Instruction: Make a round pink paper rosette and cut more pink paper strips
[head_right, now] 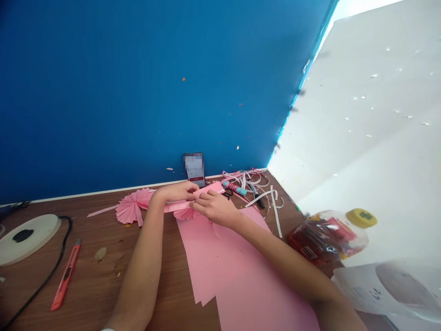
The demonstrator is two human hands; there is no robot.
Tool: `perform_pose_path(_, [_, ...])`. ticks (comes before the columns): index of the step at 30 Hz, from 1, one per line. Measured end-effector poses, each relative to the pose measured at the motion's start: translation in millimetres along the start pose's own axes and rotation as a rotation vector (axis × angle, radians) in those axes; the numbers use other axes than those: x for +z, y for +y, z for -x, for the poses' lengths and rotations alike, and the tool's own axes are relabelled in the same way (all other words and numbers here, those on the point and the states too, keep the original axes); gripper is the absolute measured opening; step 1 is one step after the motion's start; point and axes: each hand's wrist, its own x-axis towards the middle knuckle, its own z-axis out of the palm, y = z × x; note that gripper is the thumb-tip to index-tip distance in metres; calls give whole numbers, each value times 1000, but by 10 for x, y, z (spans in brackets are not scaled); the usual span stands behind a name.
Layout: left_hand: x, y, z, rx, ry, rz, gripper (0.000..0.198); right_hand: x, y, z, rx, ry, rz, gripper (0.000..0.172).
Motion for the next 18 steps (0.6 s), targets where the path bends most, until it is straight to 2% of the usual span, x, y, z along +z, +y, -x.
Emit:
perform_pose_path(5, [-11,18,12,14,-7,-1,19,-11,-20,27,-93,-1,114,29])
perform_pose_path(13, [-1,33,-3,21,8,-33,17,98,17,51,-29,40,125,28])
perform_pose_path(18, [0,-3,-10,17,11,-36,17,80,-18,36,-61,24,115,28])
